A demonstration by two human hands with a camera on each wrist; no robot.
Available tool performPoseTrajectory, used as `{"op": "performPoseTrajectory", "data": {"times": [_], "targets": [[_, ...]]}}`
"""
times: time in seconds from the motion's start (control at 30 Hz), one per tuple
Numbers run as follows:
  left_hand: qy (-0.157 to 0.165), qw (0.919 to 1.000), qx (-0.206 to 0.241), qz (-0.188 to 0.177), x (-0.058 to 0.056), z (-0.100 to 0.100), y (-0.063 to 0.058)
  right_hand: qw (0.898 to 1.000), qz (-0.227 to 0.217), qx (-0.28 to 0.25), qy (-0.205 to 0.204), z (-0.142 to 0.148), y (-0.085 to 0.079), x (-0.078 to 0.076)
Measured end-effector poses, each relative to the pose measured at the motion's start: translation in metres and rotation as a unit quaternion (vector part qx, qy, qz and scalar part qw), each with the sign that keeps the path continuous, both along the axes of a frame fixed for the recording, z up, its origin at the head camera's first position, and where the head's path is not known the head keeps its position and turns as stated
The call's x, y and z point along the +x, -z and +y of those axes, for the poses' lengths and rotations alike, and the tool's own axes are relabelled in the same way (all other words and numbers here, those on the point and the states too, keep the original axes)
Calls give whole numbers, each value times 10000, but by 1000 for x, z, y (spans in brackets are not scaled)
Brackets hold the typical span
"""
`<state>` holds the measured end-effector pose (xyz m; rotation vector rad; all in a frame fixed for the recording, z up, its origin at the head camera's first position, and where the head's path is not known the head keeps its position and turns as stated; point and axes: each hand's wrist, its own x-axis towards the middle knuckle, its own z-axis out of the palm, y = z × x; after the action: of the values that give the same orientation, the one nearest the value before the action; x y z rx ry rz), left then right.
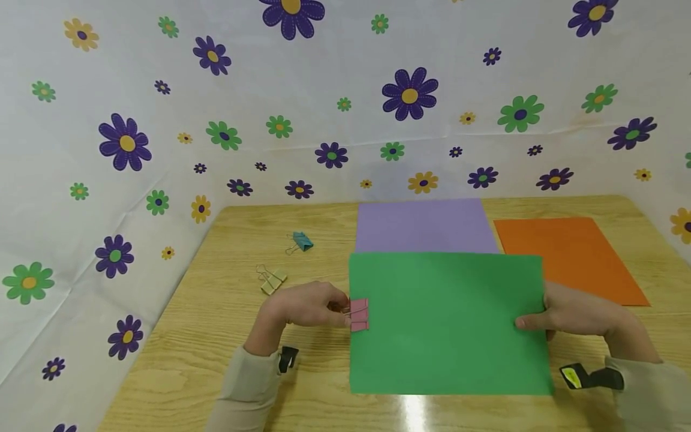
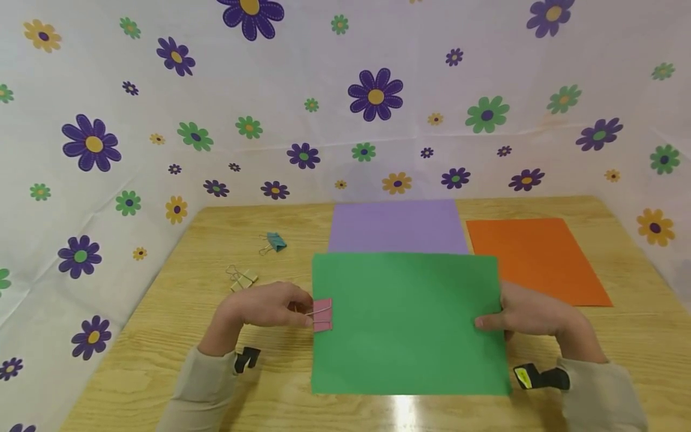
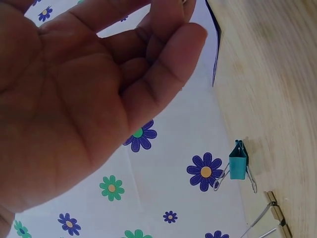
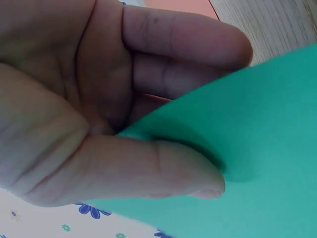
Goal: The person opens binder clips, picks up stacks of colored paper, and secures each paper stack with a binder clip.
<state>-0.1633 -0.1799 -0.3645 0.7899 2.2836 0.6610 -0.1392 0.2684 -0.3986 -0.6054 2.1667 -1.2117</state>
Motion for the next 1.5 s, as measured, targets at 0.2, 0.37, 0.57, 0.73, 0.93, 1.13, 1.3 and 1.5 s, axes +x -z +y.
{"op": "performPoseTrajectory", "data": {"times": [0.2,0.37,0.57,0.73,0.93,1.13,1.3,1.5], "targets": [[-45,9999,-90,-15,1,0,1,9990,-235,-241,-308,1,0,-5],[-37,9999,-137,28,1,1,1,9986,-168,-247,-435,4,1,-8],[26,10000,-64,28,1,2,1,9994,-132,-92,-322,5,2,-8],[48,10000,-52,35,2,2,2,9998,-178,68,-67,5,3,-8],[108,9999,-121,52,1,2,1,9998,-77,-111,-149,8,4,-9],[110,9998,-143,-41,2,3,1,9991,38,-209,-356,11,6,-10],[-8,9996,-270,-110,3,5,2,9994,103,-87,-332,12,9,-10],[-287,9981,-494,-229,4,9,4,9991,50,-66,-406,11,15,-11]]}}
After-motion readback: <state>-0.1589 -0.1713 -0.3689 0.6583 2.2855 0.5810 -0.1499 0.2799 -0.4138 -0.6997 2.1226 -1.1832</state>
